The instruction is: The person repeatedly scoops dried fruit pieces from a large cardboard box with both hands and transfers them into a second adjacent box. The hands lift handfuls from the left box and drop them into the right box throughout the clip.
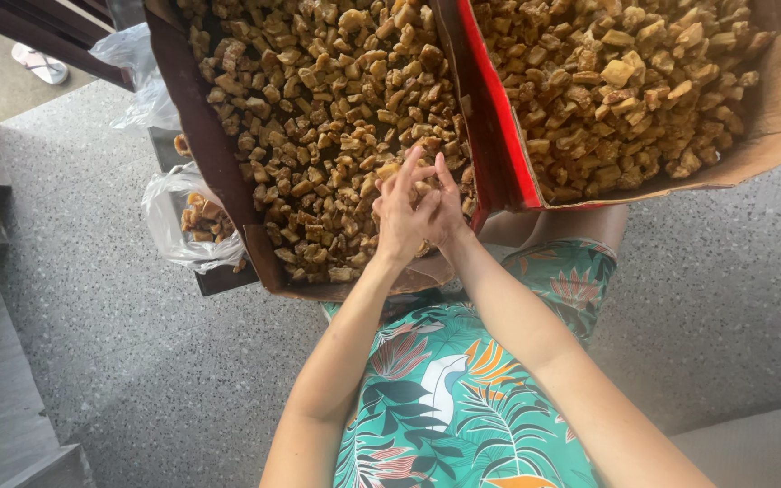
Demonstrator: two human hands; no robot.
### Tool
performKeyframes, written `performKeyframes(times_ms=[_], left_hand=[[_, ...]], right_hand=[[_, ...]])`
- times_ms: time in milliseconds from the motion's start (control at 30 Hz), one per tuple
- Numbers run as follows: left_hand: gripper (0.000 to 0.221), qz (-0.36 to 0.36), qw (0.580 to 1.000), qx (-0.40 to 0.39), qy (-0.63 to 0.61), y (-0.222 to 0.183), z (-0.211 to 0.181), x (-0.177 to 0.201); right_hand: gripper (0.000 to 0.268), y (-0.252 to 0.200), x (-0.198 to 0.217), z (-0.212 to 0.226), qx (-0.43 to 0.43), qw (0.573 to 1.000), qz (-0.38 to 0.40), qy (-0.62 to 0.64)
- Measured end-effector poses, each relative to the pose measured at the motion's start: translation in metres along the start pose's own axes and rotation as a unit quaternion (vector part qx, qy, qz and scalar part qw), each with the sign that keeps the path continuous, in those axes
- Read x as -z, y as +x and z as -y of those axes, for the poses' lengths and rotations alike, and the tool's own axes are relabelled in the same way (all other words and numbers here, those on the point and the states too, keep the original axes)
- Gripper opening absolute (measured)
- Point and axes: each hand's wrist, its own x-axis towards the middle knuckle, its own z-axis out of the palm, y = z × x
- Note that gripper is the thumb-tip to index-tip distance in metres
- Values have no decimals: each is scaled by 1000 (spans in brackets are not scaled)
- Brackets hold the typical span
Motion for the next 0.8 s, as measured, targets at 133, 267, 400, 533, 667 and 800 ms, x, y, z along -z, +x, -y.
performKeyframes(times_ms=[133,267,400,533,667,800], left_hand=[[67,-13,989,79,-121,-17,7,1],[55,-126,957,139,-221,-28,42,41],[43,-207,966,156,-1,-47,88,77],[41,-214,963,129,105,-64,122,77],[41,-202,967,116,101,-65,136,70],[46,-203,965,113,118,-65,137,71]], right_hand=[[48,-1,-10,4,54,997,-59,20],[39,-4,-28,8,33,995,-42,86],[29,-11,-59,22,9,989,50,137],[26,-27,-81,83,48,993,22,107],[35,-25,-80,210,207,959,-140,-135],[77,9,-84,351,298,913,-176,-217]])
